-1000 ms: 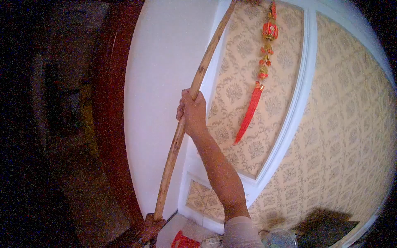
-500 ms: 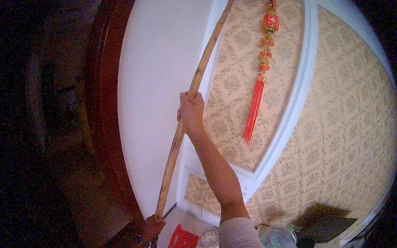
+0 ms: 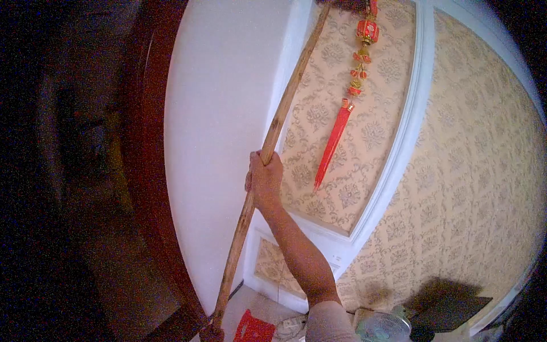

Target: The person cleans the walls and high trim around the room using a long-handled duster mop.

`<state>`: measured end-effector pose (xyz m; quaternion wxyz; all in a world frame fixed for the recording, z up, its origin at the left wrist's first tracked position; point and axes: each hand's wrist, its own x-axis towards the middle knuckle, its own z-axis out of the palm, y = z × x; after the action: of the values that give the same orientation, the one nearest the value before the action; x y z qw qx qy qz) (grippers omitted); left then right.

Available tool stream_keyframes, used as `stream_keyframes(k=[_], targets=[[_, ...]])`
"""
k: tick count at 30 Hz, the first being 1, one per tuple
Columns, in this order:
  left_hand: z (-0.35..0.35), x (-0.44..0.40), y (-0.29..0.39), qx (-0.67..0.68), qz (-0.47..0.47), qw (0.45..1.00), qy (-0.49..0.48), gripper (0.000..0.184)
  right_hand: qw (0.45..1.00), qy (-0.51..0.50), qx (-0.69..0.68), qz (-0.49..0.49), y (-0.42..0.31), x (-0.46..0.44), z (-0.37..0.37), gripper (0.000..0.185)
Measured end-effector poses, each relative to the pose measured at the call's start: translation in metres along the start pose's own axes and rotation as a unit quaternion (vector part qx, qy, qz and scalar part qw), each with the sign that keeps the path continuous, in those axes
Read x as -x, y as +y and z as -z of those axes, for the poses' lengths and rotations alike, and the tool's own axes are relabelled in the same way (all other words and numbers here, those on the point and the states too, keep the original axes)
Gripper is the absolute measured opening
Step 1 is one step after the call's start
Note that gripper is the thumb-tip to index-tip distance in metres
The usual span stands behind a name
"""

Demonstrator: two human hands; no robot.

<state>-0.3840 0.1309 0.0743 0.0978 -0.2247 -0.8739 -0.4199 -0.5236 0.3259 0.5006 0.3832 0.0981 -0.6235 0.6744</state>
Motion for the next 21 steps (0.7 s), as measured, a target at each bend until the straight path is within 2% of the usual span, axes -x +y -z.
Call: stream_keyframes(k=[3,4,6,10,12,13,15,16,18,19,20,21], targets=[[0.016,-0.006,0.019,0.132,0.153,0.976,-0.085,0.029,0.999,-0.007,-0.005,0.046,-0.015,-0.016,0.006,0.012],[0.017,-0.004,0.026,0.13,0.155,0.976,-0.087,0.029,0.999,-0.005,-0.006,0.043,-0.016,-0.021,0.011,0.012],[0.023,-0.008,0.035,0.295,0.153,0.942,-0.035,0.032,0.999,0.02,0.007,0.036,-0.012,-0.03,0.017,0.013],[0.039,-0.007,0.044,0.255,0.194,0.945,-0.065,0.034,0.998,0.024,0.027,0.042,-0.007,-0.023,0.013,0.014],[0.017,0.003,0.009,0.172,0.094,0.98,-0.015,0.036,0.998,0.01,0.052,0.038,-0.002,-0.018,0.01,0.016],[0.011,0.007,-0.005,0.171,0.096,0.98,-0.019,0.036,0.998,0.013,0.052,0.035,0.004,-0.013,0.008,0.016],[0.003,0.02,-0.034,0.007,0.202,0.973,-0.115,0.032,0.995,0.017,0.098,0.018,0.021,0.004,0.003,0.018],[-0.001,0.034,-0.051,0.006,0.203,0.972,-0.119,0.032,0.995,0.019,0.1,0.015,0.03,0.015,0.0,0.018],[-0.006,0.057,-0.083,0.179,0.139,0.974,0.016,0.025,0.992,-0.002,0.125,-0.023,0.05,0.045,-0.004,0.02],[0.017,0.063,-0.071,0.128,0.224,0.966,-0.028,0.021,0.991,-0.011,0.12,-0.049,0.059,0.062,-0.006,0.021],[0.01,0.075,-0.094,0.129,0.224,0.965,-0.031,0.021,0.99,-0.022,0.116,-0.075,0.069,0.08,-0.009,0.022],[-0.001,0.099,-0.133,0.117,0.23,0.963,-0.077,0.022,0.991,-0.034,0.094,-0.09,0.087,0.097,-0.008,0.024]])
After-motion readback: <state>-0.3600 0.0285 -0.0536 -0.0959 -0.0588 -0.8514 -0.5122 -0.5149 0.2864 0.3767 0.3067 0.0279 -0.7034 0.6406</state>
